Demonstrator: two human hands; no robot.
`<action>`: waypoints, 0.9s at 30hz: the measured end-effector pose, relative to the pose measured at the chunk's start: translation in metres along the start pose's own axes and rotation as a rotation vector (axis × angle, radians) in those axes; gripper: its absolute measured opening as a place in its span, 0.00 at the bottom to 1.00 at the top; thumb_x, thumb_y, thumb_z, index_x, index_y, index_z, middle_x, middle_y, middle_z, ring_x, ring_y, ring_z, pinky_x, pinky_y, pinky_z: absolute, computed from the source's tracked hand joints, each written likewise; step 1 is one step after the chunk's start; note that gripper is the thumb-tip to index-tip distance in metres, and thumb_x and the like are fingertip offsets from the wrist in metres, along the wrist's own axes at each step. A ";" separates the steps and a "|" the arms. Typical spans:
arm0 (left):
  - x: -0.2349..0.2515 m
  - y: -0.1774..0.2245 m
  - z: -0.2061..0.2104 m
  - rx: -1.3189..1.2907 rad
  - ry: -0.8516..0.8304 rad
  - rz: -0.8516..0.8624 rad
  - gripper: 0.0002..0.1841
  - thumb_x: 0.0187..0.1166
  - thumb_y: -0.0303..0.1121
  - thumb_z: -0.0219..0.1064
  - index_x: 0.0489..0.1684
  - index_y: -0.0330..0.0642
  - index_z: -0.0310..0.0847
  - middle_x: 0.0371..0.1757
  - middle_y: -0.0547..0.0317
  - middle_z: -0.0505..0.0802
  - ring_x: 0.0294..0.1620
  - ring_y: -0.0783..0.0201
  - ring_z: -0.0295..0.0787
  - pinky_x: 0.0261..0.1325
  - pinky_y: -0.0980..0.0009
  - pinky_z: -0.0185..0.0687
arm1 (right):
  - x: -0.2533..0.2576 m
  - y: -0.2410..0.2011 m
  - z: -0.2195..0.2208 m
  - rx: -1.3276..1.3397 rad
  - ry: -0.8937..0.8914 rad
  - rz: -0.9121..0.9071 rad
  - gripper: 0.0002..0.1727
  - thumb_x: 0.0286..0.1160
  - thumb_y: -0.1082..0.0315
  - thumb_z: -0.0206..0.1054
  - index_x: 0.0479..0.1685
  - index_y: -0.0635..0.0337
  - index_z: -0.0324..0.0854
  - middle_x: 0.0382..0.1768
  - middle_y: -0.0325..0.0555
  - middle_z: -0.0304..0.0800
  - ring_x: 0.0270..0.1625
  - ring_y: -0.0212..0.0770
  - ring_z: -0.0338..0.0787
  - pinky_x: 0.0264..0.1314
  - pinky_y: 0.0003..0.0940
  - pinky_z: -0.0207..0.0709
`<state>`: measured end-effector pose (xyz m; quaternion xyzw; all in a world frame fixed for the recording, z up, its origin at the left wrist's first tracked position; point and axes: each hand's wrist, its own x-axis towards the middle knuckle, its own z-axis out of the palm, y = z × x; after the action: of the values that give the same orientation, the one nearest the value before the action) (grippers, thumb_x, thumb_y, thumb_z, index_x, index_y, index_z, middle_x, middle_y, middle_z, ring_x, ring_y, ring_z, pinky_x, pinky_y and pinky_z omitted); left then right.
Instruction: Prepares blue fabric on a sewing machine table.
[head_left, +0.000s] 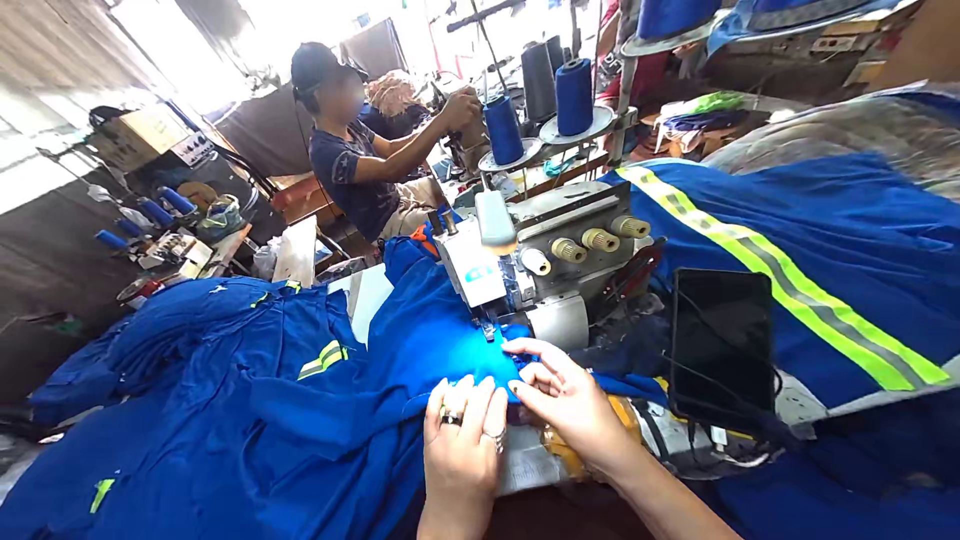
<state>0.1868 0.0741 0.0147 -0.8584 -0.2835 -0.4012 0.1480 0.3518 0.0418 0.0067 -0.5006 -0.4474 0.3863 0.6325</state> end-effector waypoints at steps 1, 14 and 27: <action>0.005 -0.003 0.003 0.011 -0.001 -0.009 0.12 0.79 0.26 0.64 0.47 0.46 0.96 0.52 0.57 0.98 0.61 0.56 0.93 0.73 0.55 0.78 | 0.006 0.001 0.001 -0.053 0.024 -0.024 0.16 0.74 0.70 0.68 0.61 0.54 0.86 0.31 0.32 0.88 0.30 0.26 0.86 0.35 0.21 0.83; 0.041 -0.029 0.024 -0.011 -0.081 -0.187 0.15 0.70 0.19 0.65 0.45 0.45 0.98 0.53 0.58 0.98 0.59 0.58 0.95 0.63 0.60 0.88 | 0.010 0.031 0.011 -0.669 0.263 -0.593 0.17 0.78 0.71 0.59 0.57 0.53 0.93 0.48 0.41 0.97 0.50 0.35 0.94 0.59 0.28 0.85; 0.018 -0.048 -0.047 0.170 0.048 -0.514 0.11 0.67 0.16 0.65 0.31 0.39 0.94 0.40 0.51 0.96 0.47 0.47 0.93 0.49 0.52 0.89 | -0.005 -0.001 0.044 -0.434 -0.040 -0.544 0.21 0.80 0.72 0.61 0.71 0.58 0.83 0.65 0.48 0.89 0.38 0.30 0.92 0.41 0.26 0.88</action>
<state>0.1385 0.0963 0.0595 -0.7330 -0.5210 -0.4207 0.1195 0.3082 0.0492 0.0109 -0.4784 -0.6484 0.1090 0.5821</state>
